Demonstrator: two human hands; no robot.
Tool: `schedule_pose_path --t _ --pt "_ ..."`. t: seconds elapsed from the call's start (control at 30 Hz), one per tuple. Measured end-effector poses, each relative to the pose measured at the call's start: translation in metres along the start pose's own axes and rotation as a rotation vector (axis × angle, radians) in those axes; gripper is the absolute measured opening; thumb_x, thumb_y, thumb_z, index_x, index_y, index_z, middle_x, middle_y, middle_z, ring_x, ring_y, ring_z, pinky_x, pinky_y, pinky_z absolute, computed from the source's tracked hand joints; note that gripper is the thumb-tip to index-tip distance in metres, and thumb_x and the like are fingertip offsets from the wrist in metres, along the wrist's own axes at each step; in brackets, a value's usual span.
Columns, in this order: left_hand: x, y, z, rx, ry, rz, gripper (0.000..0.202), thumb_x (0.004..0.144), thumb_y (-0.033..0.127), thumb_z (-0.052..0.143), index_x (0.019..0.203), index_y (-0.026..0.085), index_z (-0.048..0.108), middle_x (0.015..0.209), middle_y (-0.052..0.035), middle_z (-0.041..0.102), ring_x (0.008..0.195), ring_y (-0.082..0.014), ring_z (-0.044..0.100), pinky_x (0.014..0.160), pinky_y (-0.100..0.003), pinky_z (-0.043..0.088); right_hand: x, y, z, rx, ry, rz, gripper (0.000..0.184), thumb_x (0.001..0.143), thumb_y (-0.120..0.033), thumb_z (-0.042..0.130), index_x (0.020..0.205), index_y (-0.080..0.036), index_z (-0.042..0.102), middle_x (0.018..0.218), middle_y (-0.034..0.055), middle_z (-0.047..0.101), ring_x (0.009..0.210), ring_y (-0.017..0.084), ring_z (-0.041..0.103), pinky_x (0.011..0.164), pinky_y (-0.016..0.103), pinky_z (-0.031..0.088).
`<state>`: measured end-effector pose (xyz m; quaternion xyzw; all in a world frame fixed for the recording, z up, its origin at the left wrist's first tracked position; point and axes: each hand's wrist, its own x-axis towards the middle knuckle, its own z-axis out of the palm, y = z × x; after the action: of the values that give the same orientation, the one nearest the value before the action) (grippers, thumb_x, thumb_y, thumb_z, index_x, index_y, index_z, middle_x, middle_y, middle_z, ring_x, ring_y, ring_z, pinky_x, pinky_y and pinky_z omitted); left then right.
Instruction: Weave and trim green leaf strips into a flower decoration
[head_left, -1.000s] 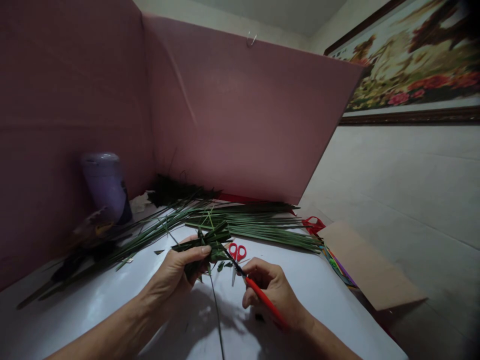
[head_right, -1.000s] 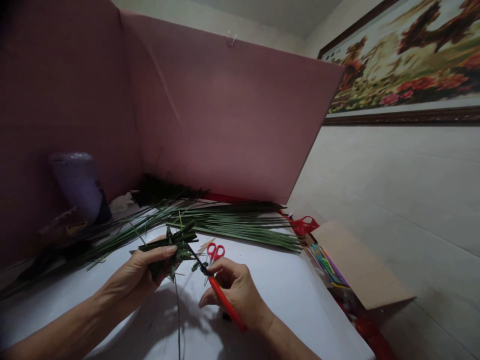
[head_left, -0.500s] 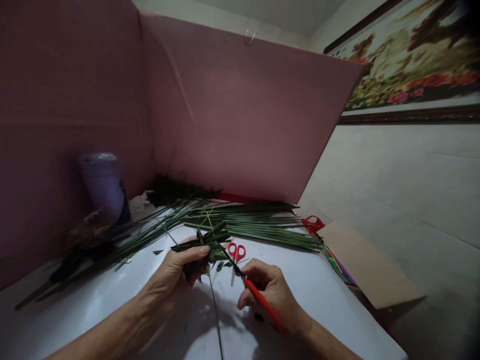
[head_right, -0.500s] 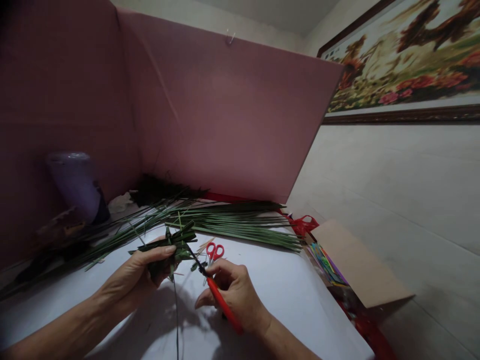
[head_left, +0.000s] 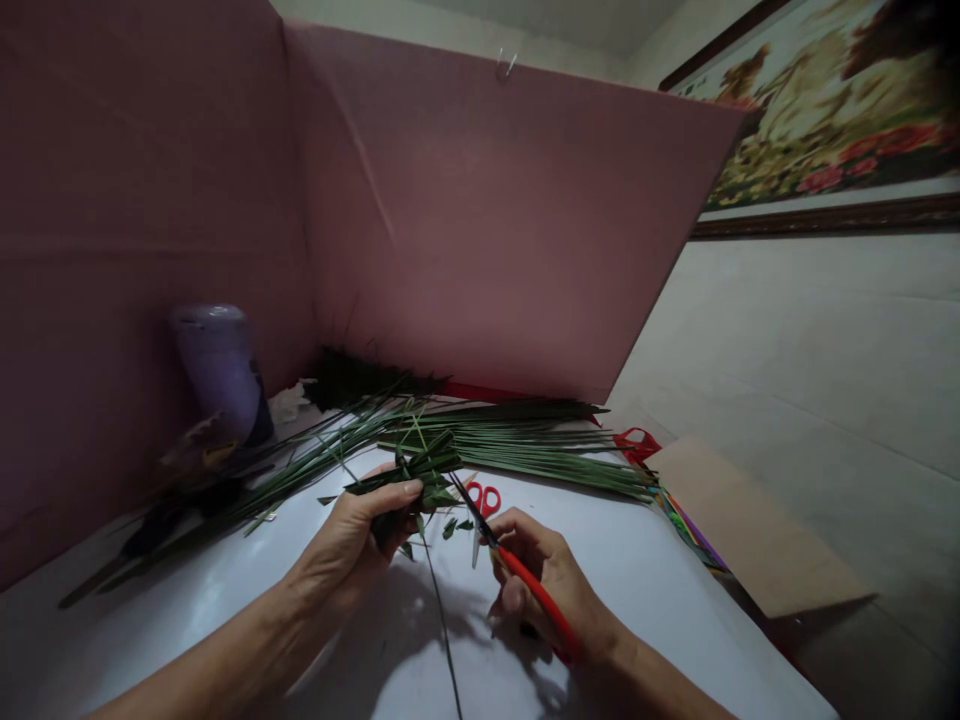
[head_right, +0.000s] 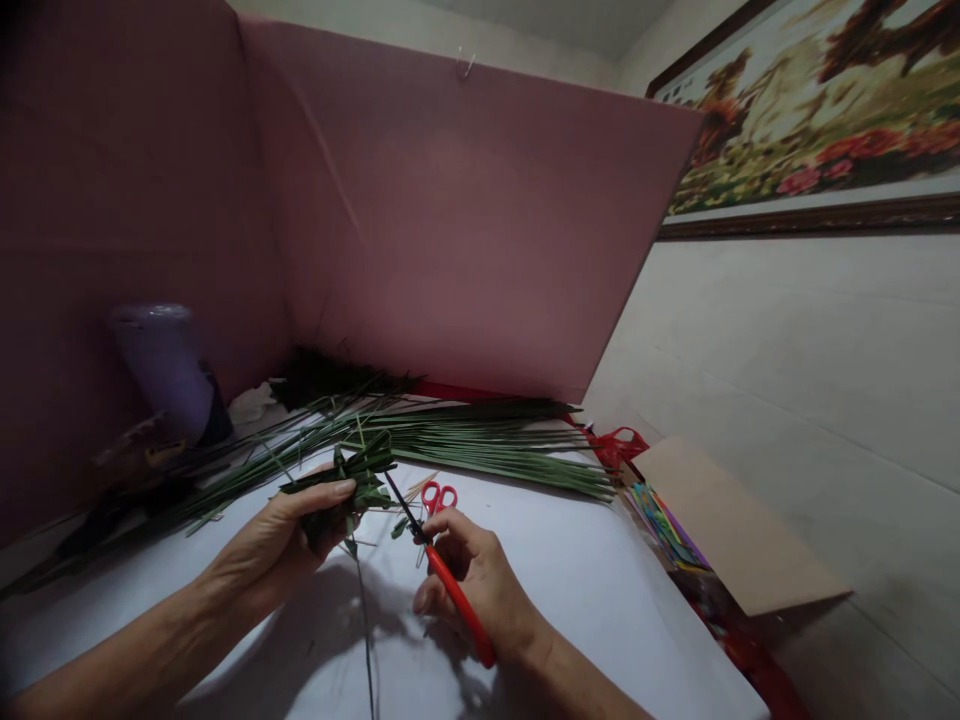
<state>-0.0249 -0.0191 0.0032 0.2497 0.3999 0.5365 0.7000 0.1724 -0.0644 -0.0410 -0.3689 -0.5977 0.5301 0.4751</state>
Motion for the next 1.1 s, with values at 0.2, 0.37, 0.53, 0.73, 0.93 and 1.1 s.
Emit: schedule_pose_path --t 0.2,0.37,0.53,0.73,0.93,1.1 --pt "-0.007 -0.011 0.005 0.098 -0.12 0.012 0.017 0.061 0.008 0.072 0.075 0.014 0.064 0.066 0.0 0.063 0.055 -0.0075 0.056 0.047 -0.015 0.044 0.005 -0.008 0.01 0.1 0.225 -0.14 0.046 0.067 -0.051 0.07 0.095 -0.02 0.052 0.066 -0.0035 0.051 0.055 0.01 0.05 0.056 0.028 0.053" --pt "-0.01 -0.027 0.008 0.168 -0.243 0.01 0.017 0.062 0.012 0.073 0.076 0.013 0.064 0.067 -0.0011 0.063 0.056 -0.0075 0.054 0.048 -0.016 0.041 0.009 -0.015 0.012 0.139 0.36 -0.198 0.039 0.069 -0.036 0.074 0.099 -0.022 0.052 0.077 -0.0013 0.059 0.062 0.011 0.056 0.059 0.025 0.051" --pt "-0.01 -0.039 0.006 0.208 -0.309 -0.02 0.019 0.063 0.017 0.074 0.077 0.012 0.063 0.065 -0.0016 0.062 0.053 -0.0075 0.051 0.048 -0.018 0.038 0.007 -0.013 0.011 0.185 0.372 -0.11 0.037 0.069 -0.026 0.074 0.098 -0.022 0.051 0.077 -0.002 0.062 0.062 0.011 0.057 0.055 0.023 0.049" --pt "-0.014 -0.037 0.01 0.205 -0.299 -0.025 0.04 0.063 0.022 0.075 0.099 0.015 0.059 0.084 -0.0066 0.066 0.068 -0.0154 0.06 0.059 -0.026 0.045 0.007 -0.019 0.006 0.224 0.314 -0.065 0.037 0.068 -0.024 0.073 0.097 -0.019 0.051 0.078 0.0007 0.066 0.067 0.014 0.061 0.063 0.028 0.051" --pt "-0.006 -0.007 0.004 0.381 0.058 0.736 0.048 0.063 0.026 0.075 0.106 0.021 0.055 0.111 -0.0052 0.058 0.107 -0.0206 0.051 0.092 -0.032 0.039 0.012 -0.02 -0.009 0.046 0.422 -0.075 0.034 0.067 -0.02 0.069 0.095 -0.02 0.05 0.074 -0.0031 0.059 0.054 0.008 0.049 0.047 0.019 0.039" --pt "-0.014 0.005 0.003 0.886 -0.082 0.855 0.044 0.064 0.027 0.072 0.106 0.022 0.059 0.106 -0.0056 0.063 0.101 -0.0235 0.055 0.09 -0.035 0.039 0.007 -0.008 -0.004 -0.166 0.329 -0.142 0.028 0.073 -0.016 0.064 0.097 -0.019 0.051 0.076 -0.0014 0.058 0.066 0.011 0.051 0.059 0.024 0.042"
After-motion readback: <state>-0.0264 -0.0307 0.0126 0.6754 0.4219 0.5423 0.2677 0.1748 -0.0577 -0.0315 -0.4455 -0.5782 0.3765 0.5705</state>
